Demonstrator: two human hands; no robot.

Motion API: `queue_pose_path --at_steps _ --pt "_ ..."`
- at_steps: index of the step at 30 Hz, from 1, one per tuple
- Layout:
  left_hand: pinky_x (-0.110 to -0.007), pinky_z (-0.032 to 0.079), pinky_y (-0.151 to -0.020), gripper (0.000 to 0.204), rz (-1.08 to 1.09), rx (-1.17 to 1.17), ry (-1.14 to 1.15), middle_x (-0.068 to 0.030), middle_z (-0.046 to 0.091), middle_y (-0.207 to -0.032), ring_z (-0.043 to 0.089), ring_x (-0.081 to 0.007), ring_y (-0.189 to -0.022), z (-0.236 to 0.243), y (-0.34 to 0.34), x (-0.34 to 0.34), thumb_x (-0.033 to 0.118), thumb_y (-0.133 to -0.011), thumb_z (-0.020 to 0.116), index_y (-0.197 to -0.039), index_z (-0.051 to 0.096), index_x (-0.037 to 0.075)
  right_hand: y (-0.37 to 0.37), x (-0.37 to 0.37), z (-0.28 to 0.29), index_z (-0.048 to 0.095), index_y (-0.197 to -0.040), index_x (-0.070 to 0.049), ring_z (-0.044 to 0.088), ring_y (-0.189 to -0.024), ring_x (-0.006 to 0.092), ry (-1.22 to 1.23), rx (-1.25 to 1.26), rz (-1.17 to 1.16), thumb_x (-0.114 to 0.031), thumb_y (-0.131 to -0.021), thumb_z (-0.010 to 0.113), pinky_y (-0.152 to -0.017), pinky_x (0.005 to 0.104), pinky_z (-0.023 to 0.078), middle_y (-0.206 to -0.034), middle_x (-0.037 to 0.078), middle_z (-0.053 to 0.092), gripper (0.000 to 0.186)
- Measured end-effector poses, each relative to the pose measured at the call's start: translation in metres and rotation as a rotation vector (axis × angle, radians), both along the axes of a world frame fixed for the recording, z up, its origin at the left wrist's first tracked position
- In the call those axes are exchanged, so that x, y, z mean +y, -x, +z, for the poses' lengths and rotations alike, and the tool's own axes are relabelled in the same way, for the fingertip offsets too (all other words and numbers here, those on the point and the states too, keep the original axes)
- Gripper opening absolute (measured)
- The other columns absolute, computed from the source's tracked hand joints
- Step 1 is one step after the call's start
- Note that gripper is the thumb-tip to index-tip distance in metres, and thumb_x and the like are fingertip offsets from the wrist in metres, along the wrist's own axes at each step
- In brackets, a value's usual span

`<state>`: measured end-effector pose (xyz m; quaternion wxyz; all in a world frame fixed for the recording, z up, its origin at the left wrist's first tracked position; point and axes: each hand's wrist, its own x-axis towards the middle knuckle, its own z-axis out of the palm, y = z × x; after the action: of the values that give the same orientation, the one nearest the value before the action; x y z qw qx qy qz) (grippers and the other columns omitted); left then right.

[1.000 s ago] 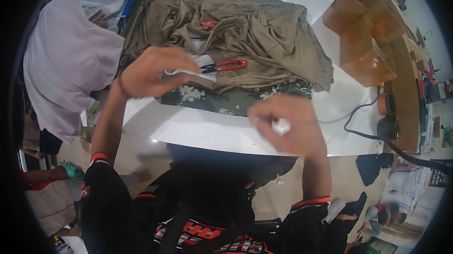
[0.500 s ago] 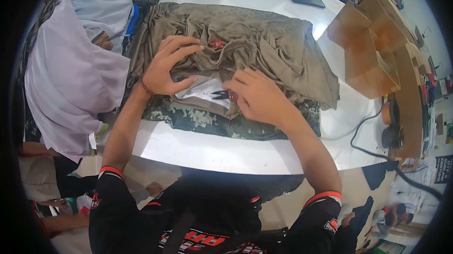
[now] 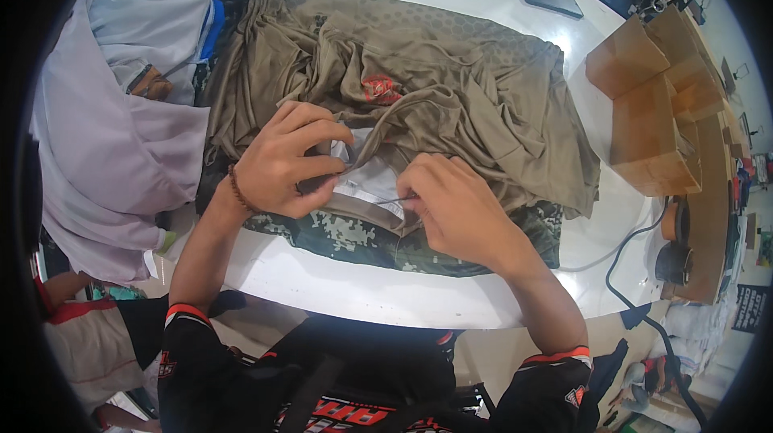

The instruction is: The person uses red-handled scissors to cut open seams on a camouflage-patterned garment laid on a white table. They repeatedly lift the fabric, cut along the stitching, and pull the layers apart to expose the white interior lining.

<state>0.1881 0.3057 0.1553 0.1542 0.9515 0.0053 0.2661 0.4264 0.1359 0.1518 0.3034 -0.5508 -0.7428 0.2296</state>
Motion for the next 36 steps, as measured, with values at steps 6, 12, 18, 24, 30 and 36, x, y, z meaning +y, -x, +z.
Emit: queue_pose_path --at_steps 6,12,18,24,30,36 --pt "-0.041 0.044 -0.079 0.015 -0.037 -0.028 0.087 -0.0057 0.07 -0.102 0.06 -0.0284 -0.097 -0.004 -0.006 0.004 0.009 -0.062 0.073 -0.077 0.074 0.006 -0.001 0.011 0.015 0.057 -0.123 -0.005 0.06 -0.066 0.0251 -0.167 0.186 -0.329 0.001 -0.086 0.07 -0.063 0.0298 0.049 -0.084 0.01 0.061 0.04" --pt "-0.038 0.046 -0.075 0.012 -0.036 -0.182 0.198 -0.0082 0.068 -0.096 0.059 -0.0273 -0.089 -0.001 -0.002 0.007 0.005 -0.062 0.076 -0.073 0.07 0.006 -0.005 0.022 0.004 0.064 -0.131 -0.014 0.062 -0.058 0.022 -0.151 -0.133 -0.455 -0.009 -0.081 0.08 -0.058 0.0318 0.051 -0.074 0.008 0.066 0.053" --pt "-0.033 0.049 -0.071 0.019 0.106 -0.177 0.266 -0.0059 0.062 -0.09 0.06 -0.0232 -0.078 0.003 0.004 0.008 0.002 -0.069 0.078 -0.073 0.06 0.006 0.001 0.018 0.002 0.068 -0.125 -0.015 0.069 -0.065 0.0227 -0.106 -0.061 -0.556 -0.004 -0.078 0.078 -0.059 0.0331 0.052 -0.08 0.009 0.07 0.049" --pt "-0.027 0.049 -0.064 0.018 0.312 0.056 0.479 -0.0076 0.065 -0.087 0.062 -0.0163 -0.071 0.011 0.007 0.012 0.003 -0.07 0.082 -0.077 0.065 0.004 -0.016 0.022 -0.025 0.072 -0.118 -0.013 0.067 -0.062 0.0234 -0.318 0.002 -0.459 0.001 -0.078 0.074 -0.056 0.0323 0.051 -0.075 0.008 0.066 0.043" --pt "-0.024 0.05 -0.062 0.02 0.389 0.13 0.579 -0.006 0.066 -0.083 0.064 -0.0108 -0.069 0.002 0.017 0.019 0.0 -0.075 0.079 -0.091 0.069 0.001 -0.02 0.009 -0.005 0.076 -0.1 -0.013 0.061 -0.056 0.0211 -0.331 -0.221 -0.25 0.003 -0.068 0.069 -0.052 0.0316 0.048 -0.068 0.002 0.057 0.036" --pt "-0.027 0.051 -0.066 0.02 0.142 -0.003 0.295 -0.0056 0.064 -0.089 0.064 -0.0143 -0.076 0.006 0.013 0.021 -0.006 -0.079 0.073 -0.096 0.074 0.002 -0.034 0.006 -0.006 0.076 -0.086 -0.013 0.054 -0.05 0.0191 -0.372 -0.304 -0.002 -0.002 -0.057 0.068 -0.048 0.0331 0.043 -0.062 0.0 0.05 0.032"
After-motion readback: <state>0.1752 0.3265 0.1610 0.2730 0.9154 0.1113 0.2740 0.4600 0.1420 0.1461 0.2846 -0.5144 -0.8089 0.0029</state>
